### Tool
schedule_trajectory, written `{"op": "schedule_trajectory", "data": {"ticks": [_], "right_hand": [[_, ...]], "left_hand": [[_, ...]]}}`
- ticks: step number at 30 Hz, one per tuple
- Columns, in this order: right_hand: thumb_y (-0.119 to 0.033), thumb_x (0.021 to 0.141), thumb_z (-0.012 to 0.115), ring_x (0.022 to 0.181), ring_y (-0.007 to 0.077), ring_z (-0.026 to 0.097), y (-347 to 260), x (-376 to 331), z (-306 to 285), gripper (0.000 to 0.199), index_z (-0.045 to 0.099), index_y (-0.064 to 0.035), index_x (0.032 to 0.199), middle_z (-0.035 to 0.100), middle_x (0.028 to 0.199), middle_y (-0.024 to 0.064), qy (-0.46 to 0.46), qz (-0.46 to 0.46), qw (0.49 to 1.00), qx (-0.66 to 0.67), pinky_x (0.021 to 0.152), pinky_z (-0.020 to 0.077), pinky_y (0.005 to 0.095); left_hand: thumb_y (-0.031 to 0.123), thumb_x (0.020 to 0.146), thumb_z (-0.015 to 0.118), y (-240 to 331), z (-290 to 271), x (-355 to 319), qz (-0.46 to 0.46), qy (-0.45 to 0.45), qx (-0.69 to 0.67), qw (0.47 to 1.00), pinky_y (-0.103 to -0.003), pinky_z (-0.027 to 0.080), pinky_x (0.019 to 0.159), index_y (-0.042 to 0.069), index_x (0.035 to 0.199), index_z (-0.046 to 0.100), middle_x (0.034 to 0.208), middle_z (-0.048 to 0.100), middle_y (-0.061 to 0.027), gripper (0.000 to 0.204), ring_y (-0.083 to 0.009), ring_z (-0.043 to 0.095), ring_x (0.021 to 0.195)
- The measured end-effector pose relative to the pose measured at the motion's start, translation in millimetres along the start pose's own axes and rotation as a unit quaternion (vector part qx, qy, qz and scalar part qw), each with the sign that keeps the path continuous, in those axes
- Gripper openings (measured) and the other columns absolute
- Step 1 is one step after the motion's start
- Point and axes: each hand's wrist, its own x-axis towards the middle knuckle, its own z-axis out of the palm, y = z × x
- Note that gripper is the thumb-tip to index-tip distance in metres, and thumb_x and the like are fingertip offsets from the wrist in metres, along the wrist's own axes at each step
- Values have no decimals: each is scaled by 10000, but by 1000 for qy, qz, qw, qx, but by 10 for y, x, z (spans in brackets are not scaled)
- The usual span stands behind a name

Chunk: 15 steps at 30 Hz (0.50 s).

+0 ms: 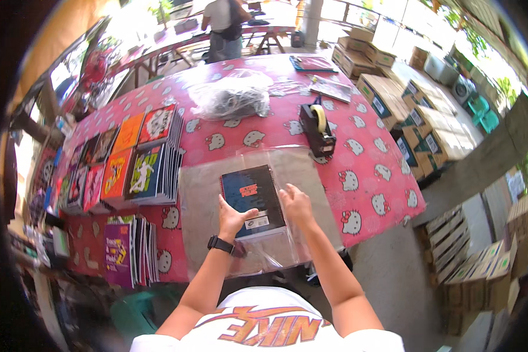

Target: The person organizes stacks of notebooks on a table, places them into plastic bags, and seals the bags with adhesive tape.

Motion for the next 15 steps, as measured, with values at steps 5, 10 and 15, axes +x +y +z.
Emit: {"op": "schedule_trajectory", "data": {"ticks": [5,10,15], "right_hand": [[-245,821,632,807,216,642,-14,114,427,380,593,94,989,659,912,171,-87,10,988,-131,732,491,329],[-239,711,739,863,247,642,-195,57,426,407,604,21,995,665,903,156,-86,91,992,26,769,482,335],[-286,688,761,853,236,642,-300,23,332,480,584,9,1022,663,929,137,-129,83,988,-5,761,484,334]], "left_hand": [[389,494,860,-231,-135,93,31,10,8,999,-366,287,1048,-118,1353,86,1358,297,-302,1263,-365,318,1272],[412,522,845,-255,-287,86,18,-22,9,1000,-366,368,983,-109,1355,122,1259,432,-301,1220,-364,456,1170],[438,855,530,-767,12,331,50,37,-206,977,-357,399,932,-88,1287,370,1165,535,-267,699,-362,524,1089]]}}
